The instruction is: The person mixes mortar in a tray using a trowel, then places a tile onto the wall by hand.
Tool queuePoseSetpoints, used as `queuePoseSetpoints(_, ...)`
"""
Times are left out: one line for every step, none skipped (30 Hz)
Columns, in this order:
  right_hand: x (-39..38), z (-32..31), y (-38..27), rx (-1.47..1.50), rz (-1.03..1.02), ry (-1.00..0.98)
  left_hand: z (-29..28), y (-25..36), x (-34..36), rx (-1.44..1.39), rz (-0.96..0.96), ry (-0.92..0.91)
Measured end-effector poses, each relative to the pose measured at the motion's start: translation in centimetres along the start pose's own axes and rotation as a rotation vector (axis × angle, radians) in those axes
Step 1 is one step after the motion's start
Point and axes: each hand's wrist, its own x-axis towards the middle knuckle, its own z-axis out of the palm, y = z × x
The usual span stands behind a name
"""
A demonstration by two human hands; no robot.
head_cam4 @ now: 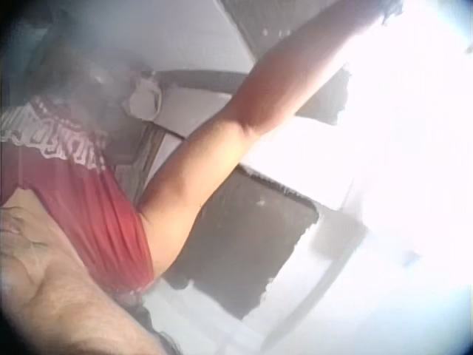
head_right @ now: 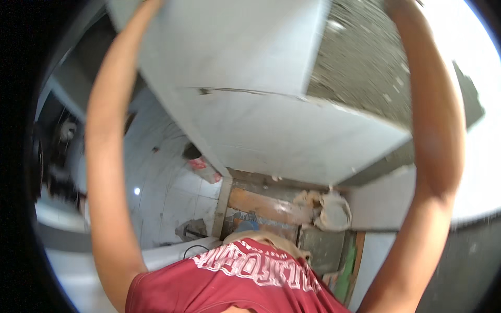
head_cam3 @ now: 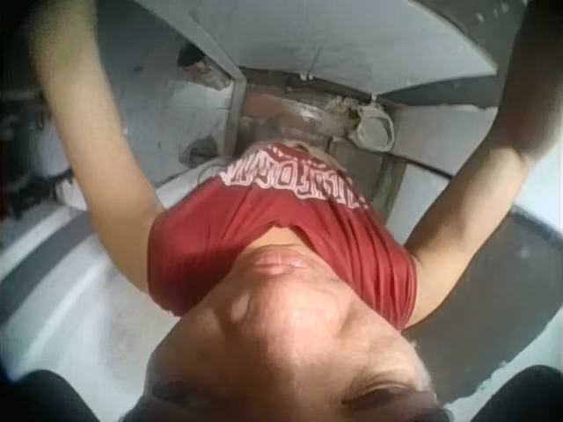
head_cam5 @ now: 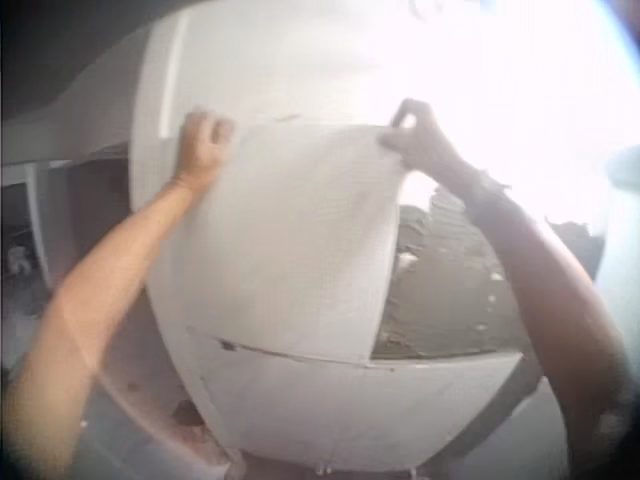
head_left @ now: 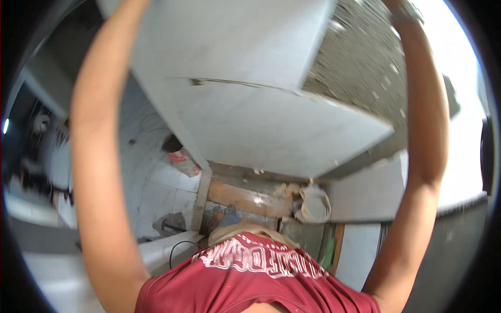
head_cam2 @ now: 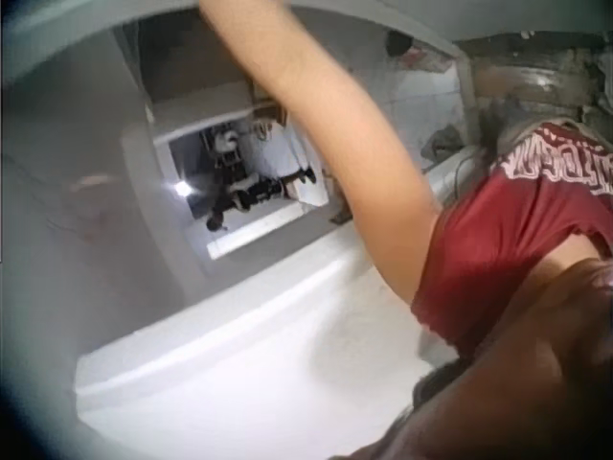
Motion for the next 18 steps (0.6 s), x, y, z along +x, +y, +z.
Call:
queuePoseSetpoints(0.2, -0.9, 0.5, -0.024, -0.032, -0.008, 0.9, 0.8, -0.3, 0.017, 0.108, 0.332)
queuePoseSetpoints(0.8, -0.9, 0.9, -0.020, -0.060, -0.016, 0.3, -0.3, 0.0, -0.038, 0.131, 0.139)
queuePoseSetpoints(0.7, -1.5, 2.4, -0.062, -0.064, -0.038, 0.7, 2.1, -1.4, -0.134, -0.012, 0.020)
queuePoseSetpoints(0.8, -0.7, 2.8, -0.051, -0.079, -0.053, -0.9, 2.7, -2.8, -0.244, -0.027, -0.028)
queuePoseSetpoints(0.8, -0.1, 1.8, -0.023, -0.090, -0.075, -2.6, 3.3, -4.3, -0.364, -0.046, -0.067)
queuePoseSetpoints(0.8, 0.3, 1.1, 0.012, -0.130, -0.075, -3.8, 4.0, -6.6, -0.361, -0.121, -0.044)
queuePoseSetpoints(1.0, 0.5, 0.4, -0.107, -0.162, -0.059, -4.4, 4.6, -9.9, -0.378, -0.204, -0.011)
queuePoseSetpoints(1.0, 0.1, 0.1, -0.149, -0.179, -0.047, -4.8, 5.4, -13.5, -0.355, -0.244, 0.057)
queuePoseSetpoints(1.1, -0.2, -0.6, -0.195, -0.155, -0.057, -5.5, 5.7, -17.4, -0.322, -0.274, 0.124)
queuePoseSetpoints(1.2, -0.6, -0.7, -0.268, -0.140, -0.060, -6.3, 7.2, -21.7, -0.377, -0.463, 0.036)
queuePoseSetpoints(1.2, -0.4, -0.6, -0.197, -0.134, -0.102, -6.9, 8.3, -26.4, -0.347, -0.608, 0.005)
queuePoseSetpoints(1.1, -0.6, -0.5, -0.170, -0.153, -0.117, -7.1, 9.5, -30.6, -0.325, -0.756, -0.030)
queuePoseSetpoints(1.0, 0.1, -0.4, -0.160, -0.120, -0.128, -7.7, 10.4, -34.0, -0.364, -0.906, -0.031)
queuePoseSetpoints(1.1, 0.1, 0.7, -0.162, -0.120, -0.140, -7.9, 11.5, -36.2, -0.417, -1.063, -0.030)
queuePoseSetpoints(1.0, 0.4, 1.1, -0.104, -0.081, -0.146, -8.3, 11.4, -37.3, -0.403, -1.084, -0.011)
queuePoseSetpoints(1.0, 0.0, 1.7, -0.111, -0.060, -0.147, -8.3, 11.5, -38.1, -0.423, -1.097, -0.021)
queuePoseSetpoints(0.7, 0.1, 1.3, -0.111, -0.055, -0.161, -8.5, 11.3, -39.0, -0.427, -1.112, -0.034)
queuePoseSetpoints(1.8, -2.6, 1.9, -0.194, -0.078, -0.167, -7.6, 12.3, -38.6, -0.461, -1.148, -0.006)
